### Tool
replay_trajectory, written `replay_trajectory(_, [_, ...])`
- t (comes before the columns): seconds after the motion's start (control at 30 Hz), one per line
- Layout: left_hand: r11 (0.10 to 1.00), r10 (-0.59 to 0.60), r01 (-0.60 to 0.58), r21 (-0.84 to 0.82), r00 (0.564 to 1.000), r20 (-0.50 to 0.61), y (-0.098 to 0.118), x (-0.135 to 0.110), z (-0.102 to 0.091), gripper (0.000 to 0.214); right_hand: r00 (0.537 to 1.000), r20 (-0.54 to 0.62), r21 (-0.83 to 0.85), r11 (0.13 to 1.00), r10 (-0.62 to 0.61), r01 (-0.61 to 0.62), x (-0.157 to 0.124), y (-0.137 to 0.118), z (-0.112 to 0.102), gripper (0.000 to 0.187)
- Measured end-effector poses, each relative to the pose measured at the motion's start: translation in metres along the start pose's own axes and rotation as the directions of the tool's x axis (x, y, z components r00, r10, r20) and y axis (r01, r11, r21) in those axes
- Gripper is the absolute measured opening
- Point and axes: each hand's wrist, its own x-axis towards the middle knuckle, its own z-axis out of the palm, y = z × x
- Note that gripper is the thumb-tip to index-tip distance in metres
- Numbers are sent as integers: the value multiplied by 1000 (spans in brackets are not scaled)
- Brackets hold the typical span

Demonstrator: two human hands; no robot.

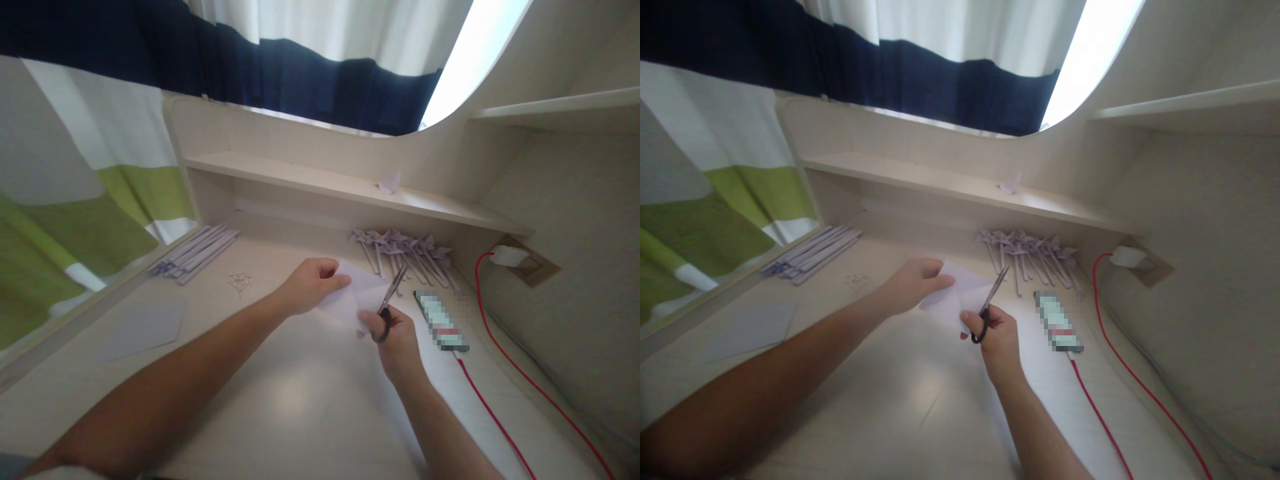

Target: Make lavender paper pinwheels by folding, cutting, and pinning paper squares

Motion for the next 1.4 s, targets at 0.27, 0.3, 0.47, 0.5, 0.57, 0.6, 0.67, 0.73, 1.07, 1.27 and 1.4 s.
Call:
replay_trajectory(0.27, [986, -92, 84, 141, 995, 49, -4, -2, 1, 33, 990, -138, 151, 989, 23, -2, 3, 13, 0, 23])
replay_trajectory(0.3, [981, -107, 92, 170, 991, 80, -4, -2, 1, 31, 990, -142, 167, 986, 28, -4, 4, 13, 0, 23])
replay_trajectory(0.47, [990, -77, 63, 130, 991, 110, -5, -2, 0, 26, 994, -107, 100, 995, -4, 14, 1, 10, -1, 28])
replay_trajectory(0.5, [993, -63, 52, 110, 992, 106, -5, -2, 0, 25, 995, -99, 75, 997, -13, 21, 0, 9, -1, 28])
replay_trajectory(0.57, [997, -40, 32, 71, 993, 114, -5, -1, -2, 25, 996, -86, 48, 998, -27, 31, -2, 7, -2, 27])
replay_trajectory(0.6, [998, -31, 24, 57, 992, 125, -4, -1, -4, 25, 996, -84, 48, 998, -31, 36, -3, 7, -3, 26])
replay_trajectory(0.67, [999, -19, 13, 46, 988, 151, -2, -1, -6, 26, 995, -92, 64, 997, -36, 42, -3, 6, -4, 24])
replay_trajectory(0.73, [999, -12, 6, 42, 987, 163, -1, -3, -7, 27, 994, -106, 82, 996, -37, 45, -4, 5, -4, 22])
replay_trajectory(1.07, [996, -25, 16, 88, 994, 102, 4, -7, -6, 30, 1000, -22, 32, 999, -3, 4, -4, -10, -2, 21])
replay_trajectory(1.27, [987, 112, -106, 124, 993, -43, 26, -11, -30, 37, 957, 277, -122, 991, 87, -55, -6, -23, 8, 22])
replay_trajectory(1.4, [977, 135, -123, 175, 989, -57, 37, -19, -36, 38, 923, 361, -201, 978, 131, -60, -13, -26, 13, 22])
